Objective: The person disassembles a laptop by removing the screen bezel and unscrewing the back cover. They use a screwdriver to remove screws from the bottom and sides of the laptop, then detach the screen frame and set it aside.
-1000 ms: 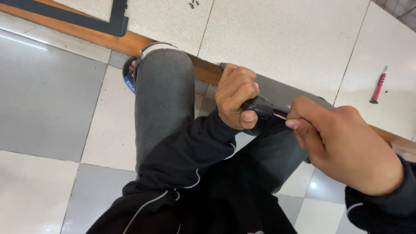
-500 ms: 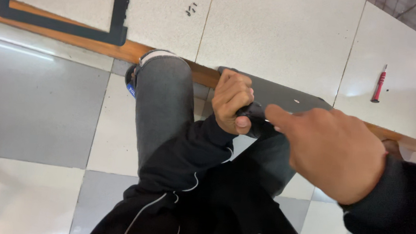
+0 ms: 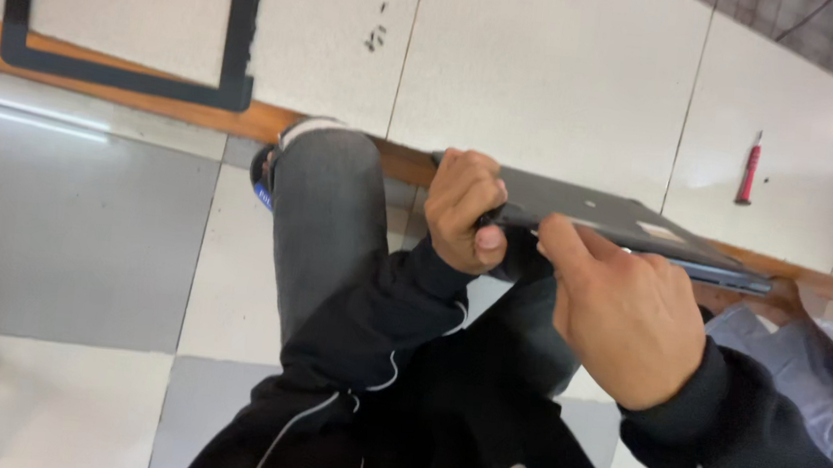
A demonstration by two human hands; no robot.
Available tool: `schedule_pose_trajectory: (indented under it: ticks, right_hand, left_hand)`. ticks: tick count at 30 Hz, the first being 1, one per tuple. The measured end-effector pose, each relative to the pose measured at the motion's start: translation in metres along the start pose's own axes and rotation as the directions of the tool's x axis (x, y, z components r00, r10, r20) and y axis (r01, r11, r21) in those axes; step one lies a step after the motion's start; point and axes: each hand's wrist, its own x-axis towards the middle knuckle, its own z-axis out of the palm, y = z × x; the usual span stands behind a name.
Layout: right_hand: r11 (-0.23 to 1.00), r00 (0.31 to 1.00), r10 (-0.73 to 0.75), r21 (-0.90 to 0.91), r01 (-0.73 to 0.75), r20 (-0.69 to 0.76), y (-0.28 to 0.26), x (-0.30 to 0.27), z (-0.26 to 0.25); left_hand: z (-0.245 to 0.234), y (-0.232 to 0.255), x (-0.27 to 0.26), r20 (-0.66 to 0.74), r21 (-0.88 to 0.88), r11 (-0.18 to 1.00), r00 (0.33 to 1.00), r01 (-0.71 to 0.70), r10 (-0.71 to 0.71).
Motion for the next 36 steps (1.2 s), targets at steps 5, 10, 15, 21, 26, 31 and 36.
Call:
schedule_pose_trajectory:
  ticks: [5,10,15,21,26,31,36]
  right_hand:
    - [0.999,0.987,0.040,0.004,-0.040,-0.156,-0.008,-0.006,0.013]
    - [0.994,0.959,0.111,0.047,-0.102,-0.261,-0.019,-0.012,0.025]
    - [0.993,0.950,0.101,-0.020,-0.112,-0.295,-0.015,-0.015,0.041]
    - [0.998,0.994,0.036,0.061,-0.030,-0.103,0.001,-0.015,0.017]
    - [0.992,0.999,-0.011,0.125,0.016,-0.036,0.005,-0.012,0.009]
    - [0.972,0.990,0.043,0.235,-0.011,-0.133,-0.001,-0.015,0.022]
    - [0.967,0.937,0.142,0.249,-0.062,-0.320,-0.004,-0.020,0.035]
  left_hand:
    - [0.003,0.007,0.005,-0.045,0.023,0.999,0.998,0.042,-0.041]
    - [0.002,0.009,0.002,-0.019,0.026,0.997,0.997,0.073,-0.072]
    - [0.011,-0.009,-0.020,-0.128,-0.024,0.998,0.989,0.065,-0.068]
    - [0.013,-0.011,-0.035,-0.098,-0.038,0.999,0.995,0.031,-0.035]
    - [0.009,0.004,-0.020,-0.058,-0.037,0.997,0.995,0.073,-0.075]
    - [0.008,0.018,-0.005,-0.031,-0.011,0.990,0.989,0.142,-0.142]
    - [0.010,0.020,-0.010,-0.034,0.018,0.992,0.992,0.123,-0.123]
